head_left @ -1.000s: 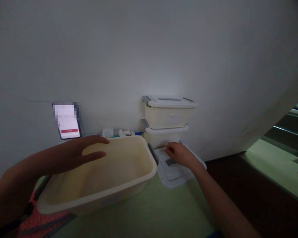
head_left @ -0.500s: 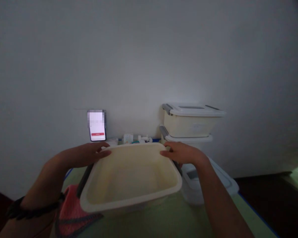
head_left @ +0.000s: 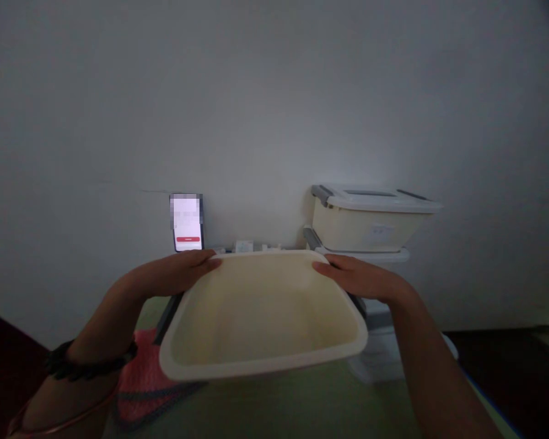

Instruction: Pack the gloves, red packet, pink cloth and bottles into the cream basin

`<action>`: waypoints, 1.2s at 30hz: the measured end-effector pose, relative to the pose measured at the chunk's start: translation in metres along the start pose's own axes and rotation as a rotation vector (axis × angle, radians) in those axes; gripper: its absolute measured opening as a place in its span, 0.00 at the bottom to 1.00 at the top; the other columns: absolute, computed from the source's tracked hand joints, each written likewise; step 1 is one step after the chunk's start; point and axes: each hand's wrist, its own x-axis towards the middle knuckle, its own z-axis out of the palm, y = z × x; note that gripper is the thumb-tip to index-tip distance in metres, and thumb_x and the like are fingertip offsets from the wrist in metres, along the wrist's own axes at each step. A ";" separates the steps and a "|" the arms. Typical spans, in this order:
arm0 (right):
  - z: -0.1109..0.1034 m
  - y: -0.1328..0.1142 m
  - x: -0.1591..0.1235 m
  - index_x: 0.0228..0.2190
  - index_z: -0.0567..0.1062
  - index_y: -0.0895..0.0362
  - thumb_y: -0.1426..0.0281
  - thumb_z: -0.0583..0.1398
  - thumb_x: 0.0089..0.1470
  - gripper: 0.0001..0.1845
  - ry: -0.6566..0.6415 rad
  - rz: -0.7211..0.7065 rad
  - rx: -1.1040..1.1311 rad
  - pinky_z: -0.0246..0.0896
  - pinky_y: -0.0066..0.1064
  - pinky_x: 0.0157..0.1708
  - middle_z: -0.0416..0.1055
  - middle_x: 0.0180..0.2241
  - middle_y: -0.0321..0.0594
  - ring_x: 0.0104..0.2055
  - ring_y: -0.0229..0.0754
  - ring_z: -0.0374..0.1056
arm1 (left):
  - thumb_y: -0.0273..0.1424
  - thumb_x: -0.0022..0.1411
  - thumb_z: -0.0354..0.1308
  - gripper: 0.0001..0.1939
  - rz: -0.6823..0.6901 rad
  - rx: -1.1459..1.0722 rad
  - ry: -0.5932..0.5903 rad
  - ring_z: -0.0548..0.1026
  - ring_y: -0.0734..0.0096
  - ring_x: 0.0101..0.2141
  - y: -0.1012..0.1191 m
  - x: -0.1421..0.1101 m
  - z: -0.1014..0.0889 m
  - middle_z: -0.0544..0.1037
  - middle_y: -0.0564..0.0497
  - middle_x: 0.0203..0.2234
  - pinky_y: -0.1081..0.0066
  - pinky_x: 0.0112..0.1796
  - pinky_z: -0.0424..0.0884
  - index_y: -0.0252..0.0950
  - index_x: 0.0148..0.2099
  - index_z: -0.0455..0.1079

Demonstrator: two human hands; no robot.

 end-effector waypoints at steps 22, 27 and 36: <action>-0.044 0.036 -0.049 0.42 0.74 0.55 0.53 0.53 0.54 0.23 0.049 0.245 0.240 0.67 0.35 0.40 0.75 0.43 0.42 0.44 0.49 0.71 | 0.46 0.62 0.43 0.23 0.083 -0.419 0.222 0.70 0.67 0.32 0.038 0.030 0.048 0.71 0.50 0.30 0.69 0.30 0.67 0.33 0.47 0.63; -0.057 0.056 -0.062 0.40 0.76 0.56 0.51 0.53 0.52 0.25 0.069 0.386 0.186 0.67 0.33 0.40 0.76 0.43 0.42 0.43 0.50 0.72 | 0.37 0.56 0.57 0.22 0.205 -0.802 0.029 0.73 0.68 0.36 0.047 0.031 0.064 0.71 0.46 0.42 0.70 0.33 0.70 0.37 0.51 0.60; -0.042 0.090 -0.057 0.36 0.75 0.63 0.55 0.45 0.57 0.28 0.289 0.407 -0.379 0.60 0.45 0.45 0.72 0.40 0.57 0.44 0.57 0.68 | 0.37 0.53 0.59 0.24 0.178 -0.733 0.041 0.74 0.71 0.30 0.038 0.042 0.080 0.68 0.44 0.45 0.69 0.29 0.71 0.37 0.50 0.60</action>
